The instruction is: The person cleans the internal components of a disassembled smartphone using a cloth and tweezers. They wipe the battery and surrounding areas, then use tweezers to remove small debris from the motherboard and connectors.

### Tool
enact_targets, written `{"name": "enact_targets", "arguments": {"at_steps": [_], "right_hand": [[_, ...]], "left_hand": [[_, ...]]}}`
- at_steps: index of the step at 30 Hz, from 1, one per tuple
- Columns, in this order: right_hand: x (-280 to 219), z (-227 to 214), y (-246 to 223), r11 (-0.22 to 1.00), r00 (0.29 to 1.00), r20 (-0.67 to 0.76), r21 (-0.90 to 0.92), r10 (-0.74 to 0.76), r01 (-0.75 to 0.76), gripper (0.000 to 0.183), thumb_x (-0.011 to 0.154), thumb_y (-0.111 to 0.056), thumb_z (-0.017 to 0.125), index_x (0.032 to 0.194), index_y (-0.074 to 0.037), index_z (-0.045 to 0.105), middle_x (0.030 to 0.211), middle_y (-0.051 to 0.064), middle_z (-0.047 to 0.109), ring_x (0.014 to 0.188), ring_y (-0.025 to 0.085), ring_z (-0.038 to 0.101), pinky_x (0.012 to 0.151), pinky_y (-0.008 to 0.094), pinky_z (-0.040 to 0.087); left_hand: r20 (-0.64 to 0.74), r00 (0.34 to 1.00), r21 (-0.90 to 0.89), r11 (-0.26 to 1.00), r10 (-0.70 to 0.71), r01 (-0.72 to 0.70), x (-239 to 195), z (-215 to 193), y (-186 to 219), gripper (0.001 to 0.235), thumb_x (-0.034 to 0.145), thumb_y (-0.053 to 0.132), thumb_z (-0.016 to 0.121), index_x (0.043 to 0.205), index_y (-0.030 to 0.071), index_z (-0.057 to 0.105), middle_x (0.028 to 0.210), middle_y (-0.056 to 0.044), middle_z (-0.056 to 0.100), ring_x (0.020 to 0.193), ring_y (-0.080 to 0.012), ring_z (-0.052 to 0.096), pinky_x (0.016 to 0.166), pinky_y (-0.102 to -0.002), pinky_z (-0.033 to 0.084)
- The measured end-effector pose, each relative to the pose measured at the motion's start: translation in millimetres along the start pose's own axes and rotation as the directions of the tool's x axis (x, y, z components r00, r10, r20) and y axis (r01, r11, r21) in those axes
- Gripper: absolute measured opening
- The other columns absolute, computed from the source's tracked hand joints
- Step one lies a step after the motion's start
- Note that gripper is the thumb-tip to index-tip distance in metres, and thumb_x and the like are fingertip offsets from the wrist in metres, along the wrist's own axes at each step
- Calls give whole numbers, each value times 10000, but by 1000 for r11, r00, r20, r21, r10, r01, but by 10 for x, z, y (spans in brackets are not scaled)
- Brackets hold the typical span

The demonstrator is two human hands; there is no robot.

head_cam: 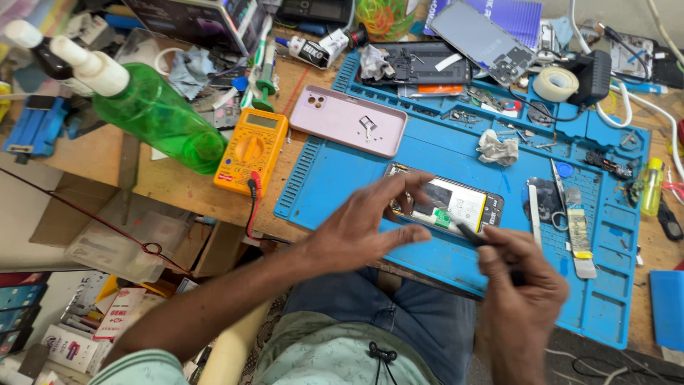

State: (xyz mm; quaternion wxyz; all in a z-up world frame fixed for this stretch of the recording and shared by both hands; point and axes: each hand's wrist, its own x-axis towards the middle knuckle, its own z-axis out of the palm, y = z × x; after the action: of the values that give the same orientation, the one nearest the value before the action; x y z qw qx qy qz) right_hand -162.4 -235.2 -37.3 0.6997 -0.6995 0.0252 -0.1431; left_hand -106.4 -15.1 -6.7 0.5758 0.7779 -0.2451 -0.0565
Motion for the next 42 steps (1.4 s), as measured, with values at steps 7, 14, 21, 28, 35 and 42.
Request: {"name": "enact_targets", "arguments": {"at_steps": [7,14,21,28,35,42], "right_hand": [[207,-124,-272,843,947,258,-452,-189,292,308,835,31,764,1122,-64,704,995,45,742,937,117,712,841,277,568],[463,-910,-313,380,988,107,-923,110,58,307,859,-155,797,1151,-78,742,970,118,756,799,212,729,686,374,575],[464,-1282,-137,749,982,98,-660,161,-57,537,897,-90,726,1420,-16,634,1025,140,737,906,227,708,802,331,559],[101,-1137,256,905,991,-12,407,-133,126,149,1073,80,662,1222,70,658,1058,171,701,976,218,736,946,331,629],[-207,67,113,888,960,102,-364,-260,279,219,1021,9,688,1238,38,698,1093,209,750,1028,241,762,939,337,636],[-170,308,24,750,943,213,-573,-255,332,283,938,21,692,1218,-10,717,1164,190,754,1107,254,756,937,339,632]], "left_hand": [[-306,948,-813,543,-90,-211,-291,225,32,324,1143,300,518,1072,9,640,977,-133,720,938,-248,699,878,-388,559],[-7,999,355,934,-48,47,-13,-523,26,302,938,229,678,1184,54,678,1077,-178,677,895,-379,640,721,-462,516],[153,983,540,824,105,-172,206,-480,-309,847,749,347,837,1447,57,455,1432,-182,557,1098,-418,641,867,-504,528],[145,989,523,848,10,-85,175,-446,-353,863,718,372,851,1445,94,480,1378,-127,612,1046,-377,689,867,-495,559],[110,992,490,866,54,-101,71,-414,-394,835,755,387,838,1434,56,482,1416,-144,587,1000,-390,693,809,-491,574],[117,992,486,868,55,-105,71,-435,-389,838,762,399,830,1433,39,480,1417,-151,577,991,-387,700,791,-494,581]]}}
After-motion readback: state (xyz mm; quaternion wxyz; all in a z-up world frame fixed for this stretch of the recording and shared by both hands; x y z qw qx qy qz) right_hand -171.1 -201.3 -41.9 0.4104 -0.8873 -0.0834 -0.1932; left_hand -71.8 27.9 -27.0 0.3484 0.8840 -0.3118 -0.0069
